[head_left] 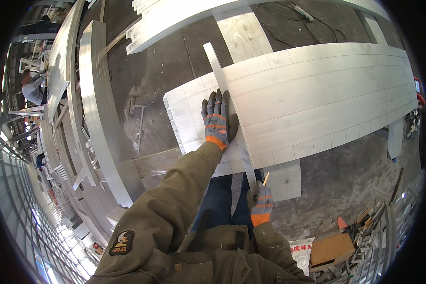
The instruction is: The person places a metal ruler on a large white metal sheet and uses a pencil to draw straight lines along the ruler's edge. The person repositions the ruler multiple times to mark additional parallel lines across the sheet.
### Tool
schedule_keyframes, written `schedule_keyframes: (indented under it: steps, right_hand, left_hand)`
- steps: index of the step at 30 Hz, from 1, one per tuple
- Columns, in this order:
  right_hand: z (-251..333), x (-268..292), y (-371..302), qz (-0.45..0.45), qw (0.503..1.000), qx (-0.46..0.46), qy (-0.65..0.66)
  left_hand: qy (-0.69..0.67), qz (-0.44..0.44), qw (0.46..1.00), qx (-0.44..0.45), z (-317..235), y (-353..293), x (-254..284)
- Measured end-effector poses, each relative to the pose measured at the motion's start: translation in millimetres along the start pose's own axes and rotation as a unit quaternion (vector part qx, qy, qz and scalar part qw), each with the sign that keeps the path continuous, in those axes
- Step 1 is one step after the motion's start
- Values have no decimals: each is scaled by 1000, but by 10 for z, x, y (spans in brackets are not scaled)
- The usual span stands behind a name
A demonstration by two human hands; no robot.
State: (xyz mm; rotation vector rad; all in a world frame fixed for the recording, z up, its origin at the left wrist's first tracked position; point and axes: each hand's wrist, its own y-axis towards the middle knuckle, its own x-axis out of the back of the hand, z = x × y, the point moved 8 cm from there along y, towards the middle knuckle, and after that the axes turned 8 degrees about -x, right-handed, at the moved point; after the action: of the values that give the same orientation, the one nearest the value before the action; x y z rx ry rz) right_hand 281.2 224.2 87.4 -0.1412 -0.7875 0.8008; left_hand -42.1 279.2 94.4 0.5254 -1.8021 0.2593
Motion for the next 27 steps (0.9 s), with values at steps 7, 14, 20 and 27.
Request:
schedule_keyframes:
  steps: [7, 14, 20, 27]
  right_hand:
    - [39, 20, -5, -11, 999, 29, -5]
    - [43, 16, 13, -7, 1000, 6, -20]
    - [82, 29, 17, -52, 998, 29, -28]
    - [20, -30, 2, -50, 998, 17, -33]
  left_hand:
    - [14, 13, 1000, 2, 28, -16, -30]
    - [14, 6, 1000, 6, 68, -14, -66]
    - [17, -9, 1000, -5, 16, -17, 17]
    - [3, -14, 1000, -1, -4, -12, 67]
